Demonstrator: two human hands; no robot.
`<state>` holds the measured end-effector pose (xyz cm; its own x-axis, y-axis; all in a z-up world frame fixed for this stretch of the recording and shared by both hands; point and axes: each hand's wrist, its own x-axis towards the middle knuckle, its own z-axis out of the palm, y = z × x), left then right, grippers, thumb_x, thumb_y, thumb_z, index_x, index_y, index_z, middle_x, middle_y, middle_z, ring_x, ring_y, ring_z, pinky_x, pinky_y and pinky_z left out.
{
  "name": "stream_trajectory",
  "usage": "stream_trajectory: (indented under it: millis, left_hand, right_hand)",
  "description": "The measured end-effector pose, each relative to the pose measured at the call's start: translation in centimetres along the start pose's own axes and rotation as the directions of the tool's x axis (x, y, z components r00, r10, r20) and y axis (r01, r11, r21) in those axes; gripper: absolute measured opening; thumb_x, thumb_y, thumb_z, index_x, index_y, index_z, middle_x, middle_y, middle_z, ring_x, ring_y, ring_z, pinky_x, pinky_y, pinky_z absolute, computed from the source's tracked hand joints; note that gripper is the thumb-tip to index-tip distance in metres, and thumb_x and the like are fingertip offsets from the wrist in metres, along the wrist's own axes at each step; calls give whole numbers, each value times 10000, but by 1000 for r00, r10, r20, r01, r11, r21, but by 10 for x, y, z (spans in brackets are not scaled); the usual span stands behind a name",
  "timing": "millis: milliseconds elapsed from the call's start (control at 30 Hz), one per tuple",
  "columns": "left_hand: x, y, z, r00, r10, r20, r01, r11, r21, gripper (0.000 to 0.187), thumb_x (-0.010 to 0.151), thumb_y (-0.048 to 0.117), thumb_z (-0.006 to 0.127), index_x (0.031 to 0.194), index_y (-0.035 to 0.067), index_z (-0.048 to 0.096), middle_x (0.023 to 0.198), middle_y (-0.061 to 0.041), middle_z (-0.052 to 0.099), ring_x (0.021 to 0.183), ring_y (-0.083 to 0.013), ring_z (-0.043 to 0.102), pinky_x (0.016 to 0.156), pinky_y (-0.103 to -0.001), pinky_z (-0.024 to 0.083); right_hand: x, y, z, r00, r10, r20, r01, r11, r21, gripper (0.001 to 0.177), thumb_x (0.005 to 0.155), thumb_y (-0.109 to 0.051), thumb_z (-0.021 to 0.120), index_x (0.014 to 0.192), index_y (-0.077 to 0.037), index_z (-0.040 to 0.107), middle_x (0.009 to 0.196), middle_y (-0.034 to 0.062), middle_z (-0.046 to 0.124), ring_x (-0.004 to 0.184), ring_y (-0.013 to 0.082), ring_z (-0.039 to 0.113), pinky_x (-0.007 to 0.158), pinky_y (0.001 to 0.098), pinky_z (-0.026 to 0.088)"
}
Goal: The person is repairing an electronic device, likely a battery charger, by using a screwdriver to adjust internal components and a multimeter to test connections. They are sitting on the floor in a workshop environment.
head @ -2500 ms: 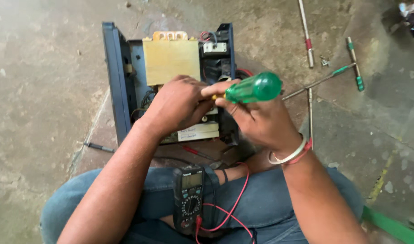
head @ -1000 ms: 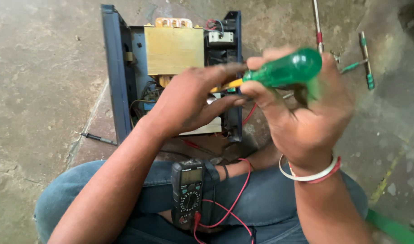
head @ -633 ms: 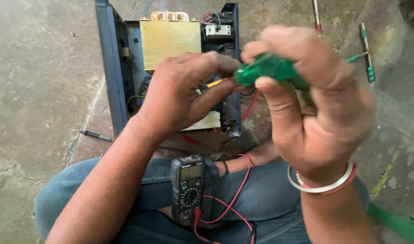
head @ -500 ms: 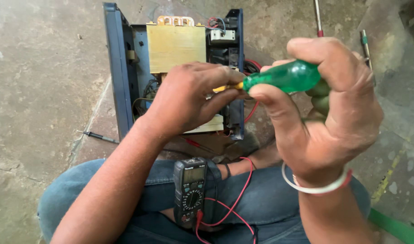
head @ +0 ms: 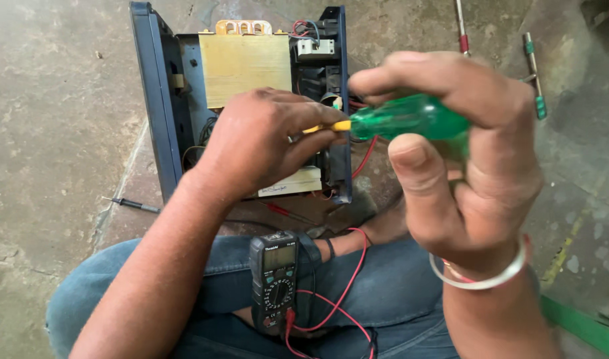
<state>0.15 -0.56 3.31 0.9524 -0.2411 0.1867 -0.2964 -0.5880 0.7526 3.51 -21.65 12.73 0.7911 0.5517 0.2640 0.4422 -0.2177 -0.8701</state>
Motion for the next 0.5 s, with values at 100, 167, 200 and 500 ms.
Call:
stream_trajectory:
  millis: [100, 167, 200, 500]
  left_hand:
    - [-2, -1, -14, 1000, -2, 26, 3, 999, -33, 242, 928, 284, 777, 1128, 149, 751, 1013, -87, 775, 907, -311, 741, 759, -436, 570]
    - [-1, 1, -22, 999, -31, 34, 34, 997, -67, 282, 903, 259, 784, 1149, 124, 753, 982, -107, 771, 883, -327, 738, 740, -450, 561]
    - [-2, 5, -25, 999, 1, -47, -7, 991, -133, 311, 917, 260, 784, 1182, 108, 726, 1029, -113, 763, 936, -324, 739, 795, -438, 569]
    - [-2, 26, -35, 984, -56, -170, -12, 928, -373, 341, 949, 232, 764, 1226, 74, 644, 1055, -138, 742, 971, -321, 743, 833, -402, 583]
  right_hand:
    - [17, -17, -4, 987, 56, 149, -62, 997, 36, 316, 1127, -120, 555, 1386, 30, 454, 1372, 175, 622, 1214, 250, 700, 1074, 314, 591]
    - [31, -21, 0, 974, 18, 227, -20, 1000, 6, 299, 1097, -77, 550, 1356, 52, 477, 1337, 197, 658, 1199, 267, 715, 1052, 329, 600]
    - [34, -21, 4, 973, -2, 233, -5, 1000, 29, 289, 1097, -78, 554, 1347, 49, 482, 1325, 195, 666, 1198, 263, 713, 1051, 329, 598]
    - [31, -9, 11, 994, -33, 101, 40, 997, -72, 357, 1077, -167, 702, 1320, 42, 544, 1235, 167, 707, 1106, 254, 744, 999, 295, 611]
